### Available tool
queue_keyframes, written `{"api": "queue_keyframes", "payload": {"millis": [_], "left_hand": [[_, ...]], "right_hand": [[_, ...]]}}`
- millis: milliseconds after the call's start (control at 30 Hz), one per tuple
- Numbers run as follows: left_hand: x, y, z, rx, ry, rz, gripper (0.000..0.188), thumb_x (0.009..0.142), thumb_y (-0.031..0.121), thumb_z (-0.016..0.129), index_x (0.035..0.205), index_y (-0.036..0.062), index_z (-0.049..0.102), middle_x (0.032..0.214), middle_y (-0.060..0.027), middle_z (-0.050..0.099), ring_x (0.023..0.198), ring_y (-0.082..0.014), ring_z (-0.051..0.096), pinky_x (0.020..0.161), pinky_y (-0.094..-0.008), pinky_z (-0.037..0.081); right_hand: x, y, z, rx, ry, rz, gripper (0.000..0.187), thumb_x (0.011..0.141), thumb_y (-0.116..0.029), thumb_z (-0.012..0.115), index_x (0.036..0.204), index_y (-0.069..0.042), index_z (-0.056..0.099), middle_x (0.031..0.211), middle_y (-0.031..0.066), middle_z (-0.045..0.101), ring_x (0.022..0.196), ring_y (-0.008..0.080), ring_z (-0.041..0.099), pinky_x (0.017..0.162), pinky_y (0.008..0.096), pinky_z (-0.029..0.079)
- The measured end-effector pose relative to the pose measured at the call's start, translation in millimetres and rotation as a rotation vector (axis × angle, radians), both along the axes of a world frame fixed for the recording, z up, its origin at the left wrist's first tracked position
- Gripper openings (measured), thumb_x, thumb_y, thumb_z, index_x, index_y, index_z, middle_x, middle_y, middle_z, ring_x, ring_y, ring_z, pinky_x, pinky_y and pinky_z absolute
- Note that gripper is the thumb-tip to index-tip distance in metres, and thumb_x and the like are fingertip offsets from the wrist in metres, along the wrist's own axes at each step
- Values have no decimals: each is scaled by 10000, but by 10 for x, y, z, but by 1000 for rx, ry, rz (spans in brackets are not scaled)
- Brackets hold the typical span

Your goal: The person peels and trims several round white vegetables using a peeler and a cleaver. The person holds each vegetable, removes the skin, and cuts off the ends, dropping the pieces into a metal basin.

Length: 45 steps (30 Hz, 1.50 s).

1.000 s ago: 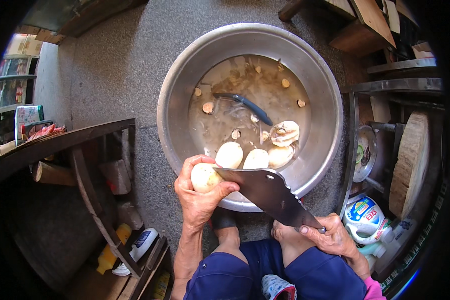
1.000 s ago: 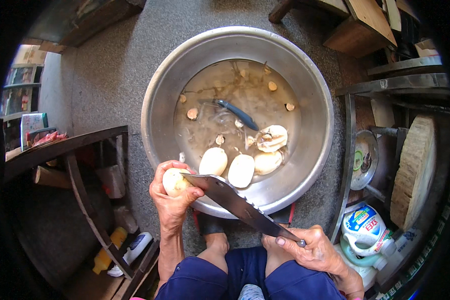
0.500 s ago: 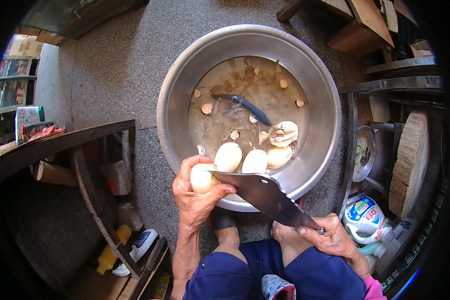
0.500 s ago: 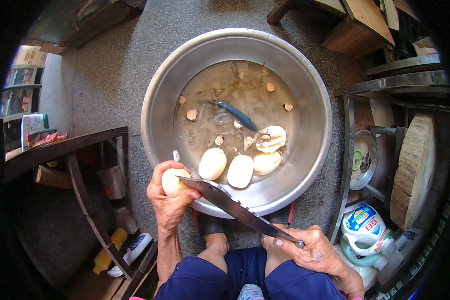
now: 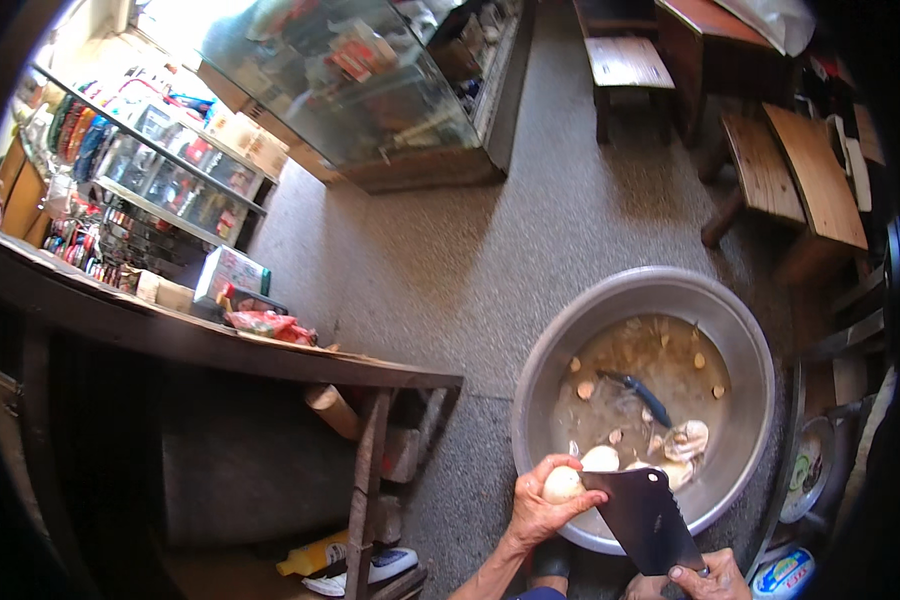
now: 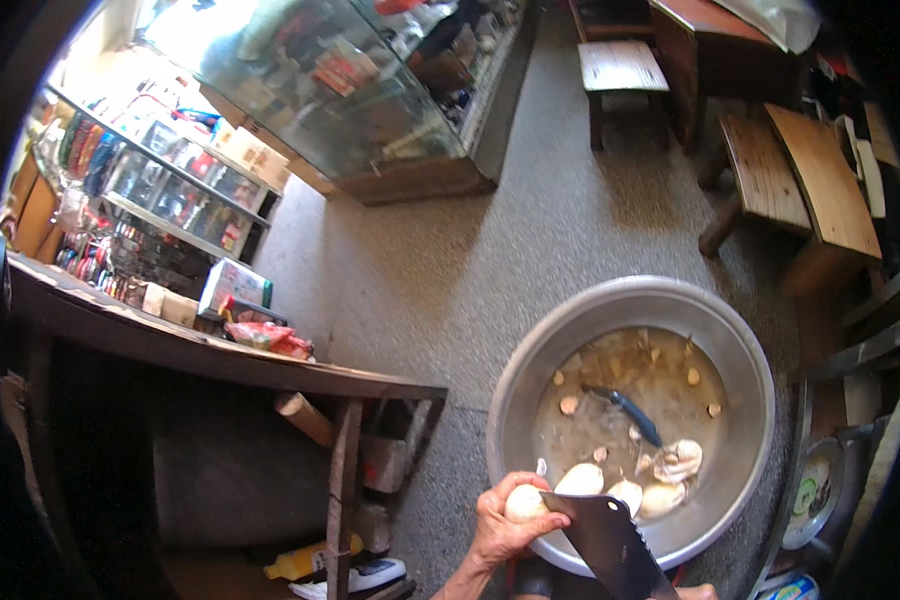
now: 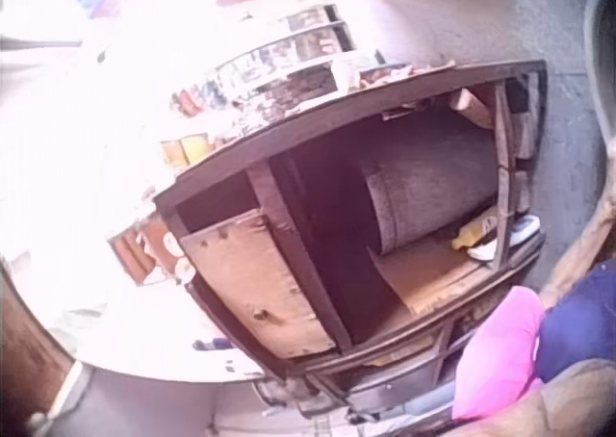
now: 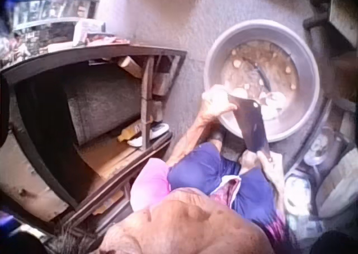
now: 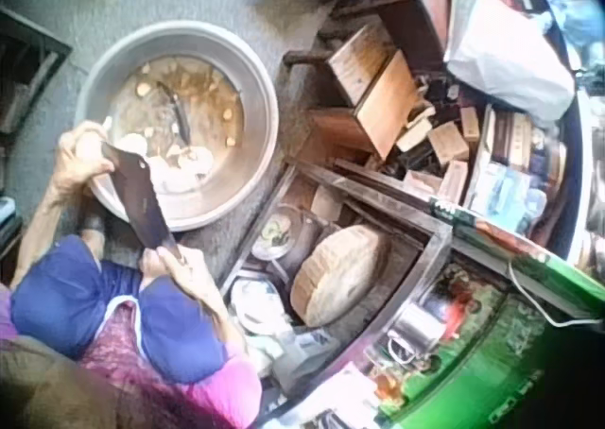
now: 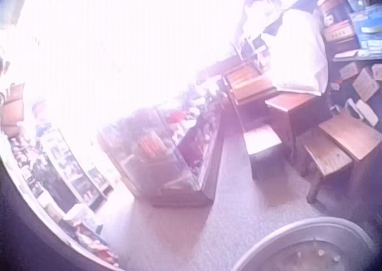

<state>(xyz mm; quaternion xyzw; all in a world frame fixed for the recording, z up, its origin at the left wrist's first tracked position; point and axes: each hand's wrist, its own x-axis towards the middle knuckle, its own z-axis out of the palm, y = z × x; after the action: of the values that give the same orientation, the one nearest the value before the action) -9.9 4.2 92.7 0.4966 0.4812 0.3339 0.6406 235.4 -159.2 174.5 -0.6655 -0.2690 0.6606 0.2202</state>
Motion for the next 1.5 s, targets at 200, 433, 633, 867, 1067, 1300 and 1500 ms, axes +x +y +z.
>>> {"api": "queue_keyframes", "payload": {"millis": [200,433,633,867,1067,1300,1500], "left_hand": [[82,83,-60,-162,-313,-29,482,732,61,883,1129,90,613,919,-7,701,819,-42,637,699,-193,511],[6,23,-45,-131,-134,-55,449,723,69,890,1093,91,637,845,15,679,751,-45,618,655,-200,498],[46,106,5,-322,-573,-78,526,798,136,820,1212,77,500,1001,-98,657,864,-152,656,658,-275,554],[46,72,-355,-400,-687,177,612,837,421,771,1239,34,521,1071,-141,650,970,-260,656,799,-421,592],[194,110,-167,-292,-530,164,733,835,580,660,1302,36,512,1136,-135,622,1008,-267,651,818,-441,599],[69,34,-36,-180,-342,33,984,403,260,1024,1240,3,573,1072,-79,668,991,-162,653,853,-310,571],[-3,41,-96,-64,-315,-84,893,413,268,1023,1153,-3,604,1023,-68,651,988,-159,636,858,-306,529]], "right_hand": [[31,-9,69,3,1,5,209,932,-176,665,831,5,687,664,-6,621,607,55,519,523,272,404],[-6,30,189,29,103,-68,224,952,-156,651,785,-7,661,661,-9,610,594,57,521,521,266,410],[-7,72,227,64,40,-151,254,959,-180,655,755,-31,652,621,-49,569,534,38,471,461,253,337],[38,-51,105,72,-71,-258,289,956,-244,675,736,-57,672,556,-63,527,476,25,423,433,232,281],[222,-119,-59,112,-129,-145,222,932,-180,681,777,-22,691,546,-20,528,498,53,469,451,254,346],[253,-94,178,92,-60,40,158,933,-159,705,958,-7,739,568,7,544,542,27,440,454,259,351],[176,-120,88,147,-21,167,149,912,-146,730,911,3,720,596,52,596,535,45,489,469,267,380]]}}
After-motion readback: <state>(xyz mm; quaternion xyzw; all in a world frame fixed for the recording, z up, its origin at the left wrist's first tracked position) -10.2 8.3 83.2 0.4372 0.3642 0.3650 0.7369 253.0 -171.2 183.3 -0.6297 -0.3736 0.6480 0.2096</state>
